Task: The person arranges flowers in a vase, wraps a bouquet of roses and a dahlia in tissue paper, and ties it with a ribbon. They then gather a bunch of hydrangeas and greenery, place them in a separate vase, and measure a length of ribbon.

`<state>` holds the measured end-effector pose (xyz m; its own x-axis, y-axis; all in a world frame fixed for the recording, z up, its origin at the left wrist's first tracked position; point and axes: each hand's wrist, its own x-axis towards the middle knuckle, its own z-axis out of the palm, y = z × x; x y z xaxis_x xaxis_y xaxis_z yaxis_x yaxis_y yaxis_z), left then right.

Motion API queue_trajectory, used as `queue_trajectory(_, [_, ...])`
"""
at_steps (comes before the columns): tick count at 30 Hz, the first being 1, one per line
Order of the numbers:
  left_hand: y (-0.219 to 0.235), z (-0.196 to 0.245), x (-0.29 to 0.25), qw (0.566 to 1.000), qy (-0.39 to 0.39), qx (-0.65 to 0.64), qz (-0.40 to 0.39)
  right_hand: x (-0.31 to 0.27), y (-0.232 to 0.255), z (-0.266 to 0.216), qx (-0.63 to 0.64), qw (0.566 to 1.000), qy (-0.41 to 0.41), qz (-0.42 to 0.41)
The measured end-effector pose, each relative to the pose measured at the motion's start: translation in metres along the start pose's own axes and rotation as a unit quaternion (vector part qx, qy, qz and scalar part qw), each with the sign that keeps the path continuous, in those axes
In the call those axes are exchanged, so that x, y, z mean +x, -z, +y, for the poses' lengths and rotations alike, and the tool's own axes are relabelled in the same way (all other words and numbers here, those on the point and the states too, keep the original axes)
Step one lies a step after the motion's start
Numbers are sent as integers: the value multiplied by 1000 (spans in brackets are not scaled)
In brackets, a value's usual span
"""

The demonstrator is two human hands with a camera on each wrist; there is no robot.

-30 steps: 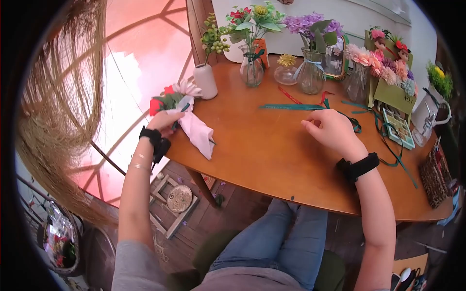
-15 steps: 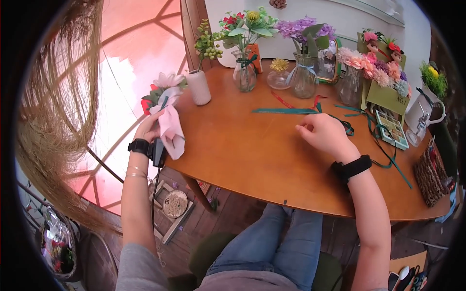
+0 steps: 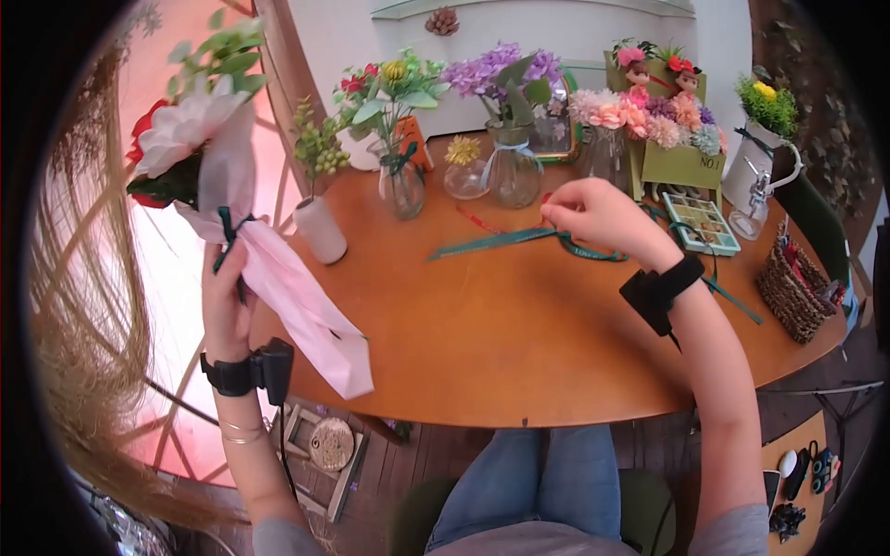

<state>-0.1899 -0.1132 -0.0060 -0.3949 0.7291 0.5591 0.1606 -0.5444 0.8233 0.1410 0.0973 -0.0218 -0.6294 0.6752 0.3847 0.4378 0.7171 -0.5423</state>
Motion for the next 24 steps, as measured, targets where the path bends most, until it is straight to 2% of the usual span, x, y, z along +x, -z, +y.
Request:
queue_trajectory(3, [-29, -18, 13, 1000, -1, -21, -17, 37, 19, 16, 23, 1000, -19, 9])
queue_trajectory(5, [-49, -22, 20, 998, 0, -33, -61, 61, 22, 29, 57, 993, 17, 98])
queue_trajectory(6, [-56, -26, 23, 997, 1, -28, -74, 77, 26, 34, 53, 993, 17, 103])
queue_trajectory(7, [-65, -30, 25, 996, -2, -49, -78, 95, 29, 39, 26, 992, -6, 124])
queue_trajectory(9, [-70, -47, 28, 998, 3, -2, -58, 121, 35, 46, 4, 988, -36, 150])
queue_trajectory(11, [-81, -48, 26, 996, 24, -8, -82, 144, 39, 49, 167, 975, -138, 42])
queue_trajectory(12, [-79, -53, 27, 996, 19, 4, -91, 154, 29, 46, 202, 957, -171, 120])
queue_trajectory(13, [-76, -59, 27, 995, 17, 16, -98, 169, 24, 56, 205, 956, -170, 121])
queue_trajectory(15, [-75, -54, 25, 994, 21, 5, -110, 194, 15, 63, 333, 934, -81, 99])
queue_trajectory(16, [-74, -52, 24, 994, 23, -6, -104, 197, 15, 72, 455, 887, -73, 43])
queue_trajectory(17, [-73, -52, 24, 995, 25, -19, -98, 201, 12, 75, 456, 886, -73, 42])
queue_trajectory(19, [-72, -55, 26, 995, 18, -29, -90, 209, 6, 81, 533, 842, -75, 29])
queue_trajectory(21, [-70, -57, 24, 997, 16, -36, -72, 214, -1, 81, 518, 848, -101, 55])
queue_trajectory(23, [-69, -55, 25, 996, 21, -38, -77, 211, -1, 83, 529, 846, -51, -28])
queue_trajectory(24, [-68, -55, 24, 995, 24, -40, -86, 212, 0, 83, 517, 854, -61, -30])
